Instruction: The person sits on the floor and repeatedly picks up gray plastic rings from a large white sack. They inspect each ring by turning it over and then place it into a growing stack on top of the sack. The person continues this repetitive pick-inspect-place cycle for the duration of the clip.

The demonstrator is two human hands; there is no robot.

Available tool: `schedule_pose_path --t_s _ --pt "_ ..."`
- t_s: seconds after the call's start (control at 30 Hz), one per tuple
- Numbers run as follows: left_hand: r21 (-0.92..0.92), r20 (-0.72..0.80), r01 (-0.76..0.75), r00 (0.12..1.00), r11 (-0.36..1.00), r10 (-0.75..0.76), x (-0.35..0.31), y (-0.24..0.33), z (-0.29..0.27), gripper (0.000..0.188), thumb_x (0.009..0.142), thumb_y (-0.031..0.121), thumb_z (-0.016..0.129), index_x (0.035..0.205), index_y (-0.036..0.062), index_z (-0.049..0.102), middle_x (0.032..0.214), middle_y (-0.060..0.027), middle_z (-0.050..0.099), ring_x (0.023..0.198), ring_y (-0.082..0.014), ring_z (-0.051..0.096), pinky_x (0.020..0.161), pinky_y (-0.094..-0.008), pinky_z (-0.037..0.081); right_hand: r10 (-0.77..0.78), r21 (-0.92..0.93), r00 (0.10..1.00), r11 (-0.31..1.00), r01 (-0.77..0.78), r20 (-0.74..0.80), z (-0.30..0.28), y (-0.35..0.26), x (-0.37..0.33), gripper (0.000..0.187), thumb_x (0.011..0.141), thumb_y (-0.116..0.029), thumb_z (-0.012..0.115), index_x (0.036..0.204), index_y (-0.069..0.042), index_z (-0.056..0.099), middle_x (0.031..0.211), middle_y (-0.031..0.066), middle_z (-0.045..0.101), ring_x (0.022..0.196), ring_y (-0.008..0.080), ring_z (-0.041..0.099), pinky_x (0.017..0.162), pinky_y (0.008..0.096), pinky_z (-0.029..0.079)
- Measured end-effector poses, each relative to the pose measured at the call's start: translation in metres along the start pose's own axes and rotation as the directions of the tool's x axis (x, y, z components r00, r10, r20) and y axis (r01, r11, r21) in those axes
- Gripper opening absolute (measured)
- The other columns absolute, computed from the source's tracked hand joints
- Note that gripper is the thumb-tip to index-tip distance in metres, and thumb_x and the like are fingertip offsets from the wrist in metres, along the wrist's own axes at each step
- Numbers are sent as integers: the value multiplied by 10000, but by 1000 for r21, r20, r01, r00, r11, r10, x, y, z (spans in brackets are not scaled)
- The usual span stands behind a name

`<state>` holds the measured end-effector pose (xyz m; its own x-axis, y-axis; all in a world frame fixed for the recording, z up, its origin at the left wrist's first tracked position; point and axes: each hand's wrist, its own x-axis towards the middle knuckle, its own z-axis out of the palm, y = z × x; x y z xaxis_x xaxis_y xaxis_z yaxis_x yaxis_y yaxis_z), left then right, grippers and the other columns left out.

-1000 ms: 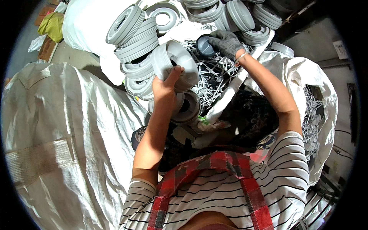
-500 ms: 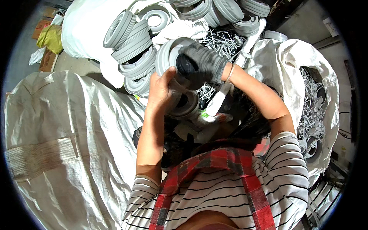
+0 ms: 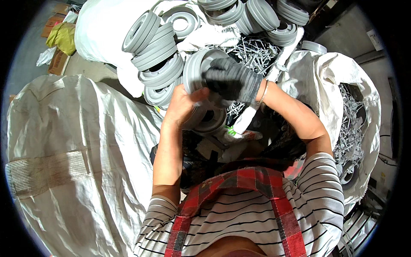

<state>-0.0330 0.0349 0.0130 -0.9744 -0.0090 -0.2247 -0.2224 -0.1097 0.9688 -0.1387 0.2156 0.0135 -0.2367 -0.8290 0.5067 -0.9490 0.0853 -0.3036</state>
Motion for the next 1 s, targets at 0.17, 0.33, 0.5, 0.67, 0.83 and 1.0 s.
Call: schedule_pose_path --t_s 0.17,0.33,0.5,0.67,0.83,1.0 --pt "-252 33 35 999 967 -27 -1 5 5 273 745 164 694 934 -16 614 886 -42 610 801 -114 558 734 -250 438 -74 -9 994 997 74 -85 4 -2 -9 509 640 -296 689 1110 -151 557 1000 122 536 881 330 541 805 421 451" --pt "-181 -18 -13 1000 983 10 -1 -1 21 274 721 121 716 940 -10 617 854 -42 624 769 -115 574 711 -257 458 471 492 877 788 -369 -95 13 3 -9 529 659 -336 717 1093 -67 577 942 165 608 856 307 600 787 399 486" --pt "182 -105 -53 992 982 73 -3 -1 36 335 655 88 779 943 17 623 792 -45 650 724 -101 593 669 -275 487 730 691 678 449 -567 82 10 9 -8 569 646 -337 729 1100 -32 572 980 140 637 875 220 626 802 342 490" --pt "433 -58 -75 992 898 111 -6 2 32 507 612 73 797 1071 29 587 958 -74 650 870 -160 608 785 -302 478 477 755 869 521 -399 129 -1 11 -15 398 724 -289 695 1042 -73 593 1001 90 637 914 191 619 787 337 507" --pt "572 27 -176 980 801 196 -2 10 33 713 605 51 771 1255 57 479 1248 -114 521 1186 -206 461 974 -306 375 499 792 717 -598 -121 487 -1 8 -16 347 855 -313 586 1144 -123 557 1088 60 616 956 197 611 846 404 501" --pt "662 276 -440 896 607 349 9 7 13 772 633 -25 713 1333 74 404 1372 -147 387 1297 -187 329 1041 -302 291 355 666 833 -745 -22 425 3 24 -32 340 884 -249 542 1167 -61 535 1123 89 601 980 214 605 879 373 486"
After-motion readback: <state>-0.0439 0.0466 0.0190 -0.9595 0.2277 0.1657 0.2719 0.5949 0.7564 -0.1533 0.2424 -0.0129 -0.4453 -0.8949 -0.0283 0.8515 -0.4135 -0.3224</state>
